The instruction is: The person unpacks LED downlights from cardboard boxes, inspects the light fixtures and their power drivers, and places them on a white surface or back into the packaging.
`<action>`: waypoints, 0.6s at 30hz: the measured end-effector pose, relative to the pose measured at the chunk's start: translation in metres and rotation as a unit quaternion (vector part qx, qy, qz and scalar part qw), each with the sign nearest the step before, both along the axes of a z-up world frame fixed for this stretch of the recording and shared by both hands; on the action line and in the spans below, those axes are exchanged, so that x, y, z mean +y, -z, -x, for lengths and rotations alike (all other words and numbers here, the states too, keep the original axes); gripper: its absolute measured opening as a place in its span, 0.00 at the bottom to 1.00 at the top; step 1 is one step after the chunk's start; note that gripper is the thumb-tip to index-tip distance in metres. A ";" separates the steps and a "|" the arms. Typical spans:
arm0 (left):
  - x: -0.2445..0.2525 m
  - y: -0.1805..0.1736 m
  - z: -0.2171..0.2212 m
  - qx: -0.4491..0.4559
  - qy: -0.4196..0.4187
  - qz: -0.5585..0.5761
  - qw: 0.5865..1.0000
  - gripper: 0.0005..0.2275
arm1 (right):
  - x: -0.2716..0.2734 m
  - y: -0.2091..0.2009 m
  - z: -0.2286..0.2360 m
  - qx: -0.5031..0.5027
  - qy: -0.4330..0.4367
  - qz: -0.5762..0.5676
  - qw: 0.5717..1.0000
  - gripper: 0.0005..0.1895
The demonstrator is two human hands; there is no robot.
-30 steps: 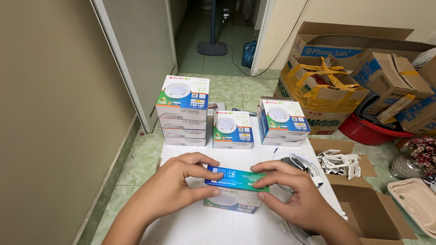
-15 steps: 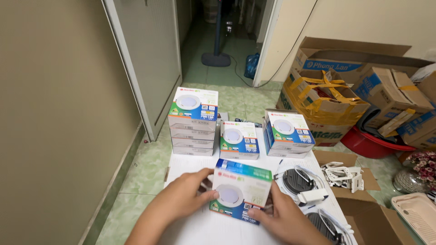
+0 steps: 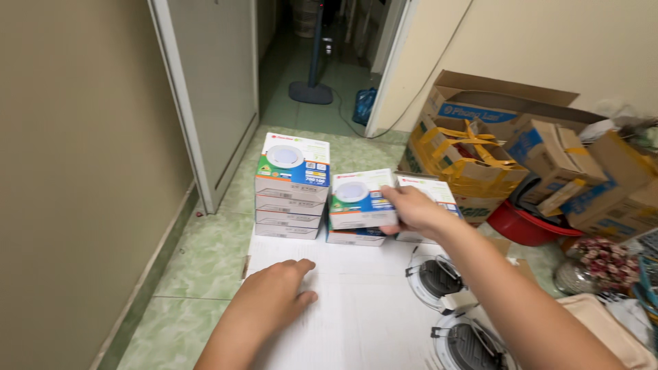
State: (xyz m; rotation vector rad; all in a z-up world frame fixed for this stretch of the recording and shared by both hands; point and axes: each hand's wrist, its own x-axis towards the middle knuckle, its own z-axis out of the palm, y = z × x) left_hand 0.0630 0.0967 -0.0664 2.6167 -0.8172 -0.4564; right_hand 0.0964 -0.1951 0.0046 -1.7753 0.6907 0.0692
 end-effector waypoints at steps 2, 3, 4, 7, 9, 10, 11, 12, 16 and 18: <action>-0.002 0.000 0.000 0.008 0.002 -0.002 1.000 0.23 | 0.007 0.002 -0.008 0.004 -0.002 0.003 1.000 0.25; -0.002 0.000 0.000 0.017 -0.001 -0.007 1.000 0.23 | 0.011 0.003 -0.012 0.009 -0.008 0.003 1.000 0.27; -0.002 0.000 -0.001 0.018 0.003 -0.005 1.000 0.23 | 0.016 -0.004 -0.010 0.010 -0.004 0.005 1.000 0.27; -0.004 0.001 -0.003 -0.001 0.017 -0.028 0.999 0.20 | 0.023 -0.018 -0.004 0.064 -0.042 0.268 0.960 0.27; -0.005 0.001 -0.003 0.003 0.011 -0.041 0.999 0.20 | 0.020 -0.023 0.000 0.081 -0.081 0.289 0.951 0.24; -0.005 0.001 -0.004 0.005 0.016 -0.040 0.999 0.20 | 0.016 -0.023 0.001 0.084 -0.077 0.289 0.950 0.24; -0.006 0.001 -0.003 0.004 0.017 -0.039 0.999 0.20 | 0.012 -0.023 0.003 0.074 -0.086 0.302 0.947 0.18; -0.006 0.001 -0.003 0.002 0.017 -0.038 0.999 0.19 | 0.008 -0.023 0.005 0.064 -0.097 0.314 0.942 0.14; -0.011 -0.005 0.002 0.025 0.014 -0.047 0.998 0.20 | -0.006 -0.037 0.033 0.022 -0.105 0.308 0.945 0.09; -0.015 -0.001 0.002 0.017 0.026 -0.040 0.999 0.19 | -0.016 -0.042 0.053 0.009 -0.146 0.432 0.890 0.18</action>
